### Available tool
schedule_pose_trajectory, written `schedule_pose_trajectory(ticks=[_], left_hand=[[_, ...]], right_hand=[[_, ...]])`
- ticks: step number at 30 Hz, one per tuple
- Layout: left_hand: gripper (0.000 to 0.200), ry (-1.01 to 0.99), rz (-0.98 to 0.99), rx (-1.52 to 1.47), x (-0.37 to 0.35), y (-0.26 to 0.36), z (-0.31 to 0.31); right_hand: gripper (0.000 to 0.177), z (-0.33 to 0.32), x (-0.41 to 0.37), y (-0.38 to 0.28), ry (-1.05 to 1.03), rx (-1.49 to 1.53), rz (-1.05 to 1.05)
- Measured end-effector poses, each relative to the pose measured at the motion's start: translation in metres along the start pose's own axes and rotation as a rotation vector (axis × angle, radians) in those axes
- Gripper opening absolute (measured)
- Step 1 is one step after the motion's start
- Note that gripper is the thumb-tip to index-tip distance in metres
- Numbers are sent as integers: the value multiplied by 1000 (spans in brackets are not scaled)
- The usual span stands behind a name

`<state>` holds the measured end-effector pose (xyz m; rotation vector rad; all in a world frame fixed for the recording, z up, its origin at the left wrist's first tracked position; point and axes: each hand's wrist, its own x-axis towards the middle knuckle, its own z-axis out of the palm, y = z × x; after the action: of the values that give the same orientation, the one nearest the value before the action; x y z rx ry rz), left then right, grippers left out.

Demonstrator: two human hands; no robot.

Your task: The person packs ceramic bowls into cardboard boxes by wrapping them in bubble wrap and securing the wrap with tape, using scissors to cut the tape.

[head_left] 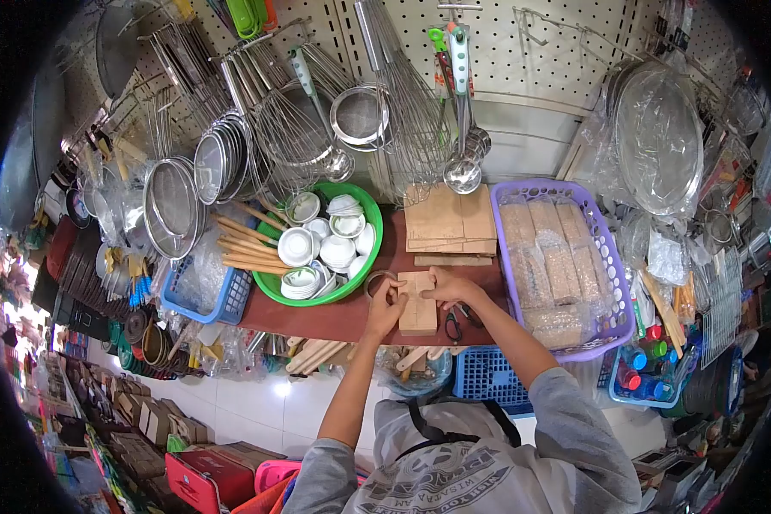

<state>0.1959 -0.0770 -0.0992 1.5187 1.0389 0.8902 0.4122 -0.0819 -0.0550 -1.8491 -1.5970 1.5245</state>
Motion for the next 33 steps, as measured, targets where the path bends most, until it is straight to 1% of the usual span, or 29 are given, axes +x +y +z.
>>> schedule_pose_trajectory(ticks=[3, 6, 9, 12, 15, 18, 20, 21, 23, 26, 27, 30, 33], left_hand=[[36, 24, 64, 170, -4, 10, 3], [37, 14, 89, 195, -4, 5, 4], [38, -11, 90, 137, -3, -1, 0], [39, -65, -54, -28, -5, 5, -6], [39, -64, -11, 31, -5, 12, -4], [41, -37, 94, 94, -3, 1, -2], [41, -26, 50, 125, -4, 0, -3], [41, -20, 26, 140, -6, 2, -4], [40, 27, 50, 120, -8, 7, -2], [39, 99, 75, 121, -5, 11, 2], [38, 121, 81, 125, -3, 10, 2], [38, 79, 38, 88, -2, 5, -2], [45, 53, 108, 163, -5, 6, -7]], right_hand=[[53, -1, -1, -1, -34, -3, 12], [54, -2, -2, -1, -38, 13, -14], [53, -2, -2, 3, -55, 67, -33], [51, -3, -2, 5, -84, 84, -27], [50, -5, -2, 5, -90, 77, -28], [51, -6, -5, 0, -85, 78, -12], [53, -7, -8, -3, -86, 108, 2], [55, -7, -13, -6, -76, 103, -25], [58, -8, -20, -13, -55, 95, -81], [62, -4, -11, -9, 3, 29, -179], [63, -4, -8, -8, 3, 42, -181], [64, -3, 0, -2, -3, 87, -186], [62, 1, 9, 10, -14, 150, -190]])
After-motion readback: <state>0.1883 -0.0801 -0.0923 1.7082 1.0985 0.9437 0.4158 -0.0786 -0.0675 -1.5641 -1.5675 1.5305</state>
